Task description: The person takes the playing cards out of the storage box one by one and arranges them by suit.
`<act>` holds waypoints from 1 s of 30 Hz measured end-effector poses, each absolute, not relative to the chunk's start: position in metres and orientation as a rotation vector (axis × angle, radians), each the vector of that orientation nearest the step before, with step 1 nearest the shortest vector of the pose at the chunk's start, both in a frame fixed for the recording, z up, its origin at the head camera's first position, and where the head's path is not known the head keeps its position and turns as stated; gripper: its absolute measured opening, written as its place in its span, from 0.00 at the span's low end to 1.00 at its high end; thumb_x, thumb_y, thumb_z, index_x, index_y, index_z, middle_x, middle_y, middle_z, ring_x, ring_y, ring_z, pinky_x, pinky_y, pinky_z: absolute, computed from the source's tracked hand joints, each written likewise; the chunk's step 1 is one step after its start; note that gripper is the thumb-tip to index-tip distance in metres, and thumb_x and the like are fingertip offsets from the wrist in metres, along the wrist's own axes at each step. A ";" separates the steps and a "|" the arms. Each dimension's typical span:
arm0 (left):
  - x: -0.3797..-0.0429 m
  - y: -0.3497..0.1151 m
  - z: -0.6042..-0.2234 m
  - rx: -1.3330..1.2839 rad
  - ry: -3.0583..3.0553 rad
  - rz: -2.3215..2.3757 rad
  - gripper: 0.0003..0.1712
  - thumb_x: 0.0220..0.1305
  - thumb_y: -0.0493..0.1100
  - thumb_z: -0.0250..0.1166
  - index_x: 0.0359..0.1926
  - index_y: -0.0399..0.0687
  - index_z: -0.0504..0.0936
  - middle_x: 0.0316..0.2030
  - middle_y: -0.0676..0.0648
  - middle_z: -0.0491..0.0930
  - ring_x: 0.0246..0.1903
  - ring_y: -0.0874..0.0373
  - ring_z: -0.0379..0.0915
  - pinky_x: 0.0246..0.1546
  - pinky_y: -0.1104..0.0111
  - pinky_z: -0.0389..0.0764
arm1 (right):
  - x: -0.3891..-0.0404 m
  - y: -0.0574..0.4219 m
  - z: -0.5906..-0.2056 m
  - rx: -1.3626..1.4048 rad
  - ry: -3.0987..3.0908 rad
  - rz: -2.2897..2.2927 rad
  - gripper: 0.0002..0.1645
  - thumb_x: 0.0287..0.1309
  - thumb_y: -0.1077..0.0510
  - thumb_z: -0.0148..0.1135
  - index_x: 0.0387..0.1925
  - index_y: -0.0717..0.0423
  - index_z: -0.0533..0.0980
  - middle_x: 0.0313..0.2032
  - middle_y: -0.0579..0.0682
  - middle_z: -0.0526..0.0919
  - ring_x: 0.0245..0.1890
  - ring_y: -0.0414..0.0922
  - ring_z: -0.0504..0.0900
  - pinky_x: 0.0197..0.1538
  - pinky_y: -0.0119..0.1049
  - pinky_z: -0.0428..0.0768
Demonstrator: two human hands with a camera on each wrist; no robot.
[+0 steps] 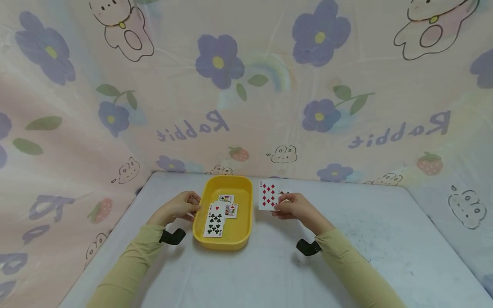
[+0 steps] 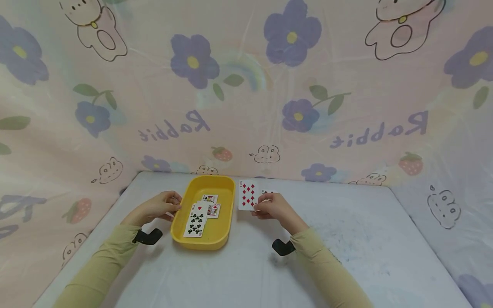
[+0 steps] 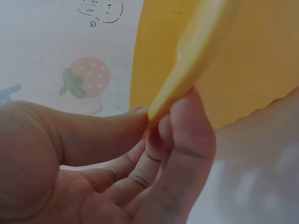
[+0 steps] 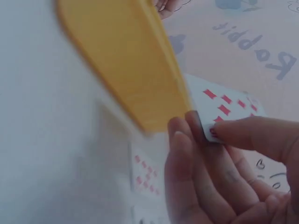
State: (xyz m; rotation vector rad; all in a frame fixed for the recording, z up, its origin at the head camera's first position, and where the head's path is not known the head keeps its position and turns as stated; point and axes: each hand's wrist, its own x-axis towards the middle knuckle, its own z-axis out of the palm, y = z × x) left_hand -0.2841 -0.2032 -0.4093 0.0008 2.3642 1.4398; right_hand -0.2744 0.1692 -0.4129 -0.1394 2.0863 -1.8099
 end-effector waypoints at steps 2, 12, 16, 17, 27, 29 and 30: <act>-0.284 -0.203 -0.410 0.006 2.366 1.440 0.12 0.67 0.31 0.57 0.50 0.32 0.67 0.35 0.40 0.74 0.29 0.54 0.74 0.28 0.62 0.83 | -0.269 0.176 -0.418 -0.141 2.056 -1.812 0.09 0.59 0.67 0.60 0.36 0.65 0.68 0.34 0.61 0.84 0.41 0.59 0.84 0.43 0.43 0.82; -0.286 -0.199 -0.409 -0.004 2.391 1.412 0.13 0.67 0.32 0.57 0.50 0.32 0.68 0.36 0.40 0.74 0.30 0.53 0.75 0.28 0.63 0.83 | -0.255 0.189 -0.439 -0.109 2.032 -1.753 0.05 0.61 0.68 0.57 0.36 0.65 0.68 0.35 0.63 0.83 0.37 0.53 0.85 0.42 0.44 0.82; -0.287 -0.199 -0.410 -0.019 2.403 1.395 0.13 0.67 0.33 0.58 0.50 0.33 0.68 0.37 0.40 0.74 0.30 0.53 0.75 0.29 0.63 0.83 | -0.254 0.189 -0.446 -0.112 2.083 -1.711 0.05 0.60 0.66 0.59 0.35 0.64 0.72 0.31 0.52 0.81 0.34 0.46 0.82 0.43 0.42 0.82; -0.286 -0.199 -0.410 -0.020 2.406 1.387 0.13 0.67 0.33 0.58 0.50 0.34 0.69 0.37 0.40 0.75 0.30 0.53 0.75 0.29 0.63 0.83 | -0.253 0.188 -0.447 -0.112 2.102 -1.698 0.05 0.59 0.65 0.59 0.34 0.64 0.73 0.30 0.51 0.80 0.33 0.44 0.81 0.42 0.40 0.81; -0.282 -0.202 -0.407 0.006 2.395 1.387 0.14 0.68 0.34 0.57 0.52 0.32 0.67 0.38 0.39 0.74 0.32 0.53 0.75 0.31 0.61 0.83 | -0.248 0.184 -0.455 -0.155 2.124 -1.634 0.08 0.59 0.64 0.61 0.36 0.69 0.76 0.26 0.54 0.82 0.26 0.43 0.80 0.30 0.32 0.78; -0.283 -0.203 -0.406 0.017 2.397 1.389 0.15 0.68 0.34 0.57 0.52 0.32 0.67 0.39 0.38 0.74 0.32 0.53 0.75 0.32 0.61 0.83 | -0.248 0.184 -0.455 -0.152 2.114 -1.637 0.09 0.59 0.64 0.61 0.37 0.70 0.76 0.27 0.55 0.82 0.26 0.43 0.81 0.30 0.32 0.79; -0.283 -0.203 -0.405 0.022 2.395 1.391 0.15 0.68 0.34 0.56 0.52 0.31 0.67 0.39 0.38 0.74 0.32 0.53 0.75 0.32 0.61 0.83 | -0.249 0.184 -0.455 -0.150 2.111 -1.639 0.10 0.59 0.64 0.61 0.38 0.70 0.76 0.27 0.55 0.83 0.26 0.43 0.82 0.30 0.32 0.79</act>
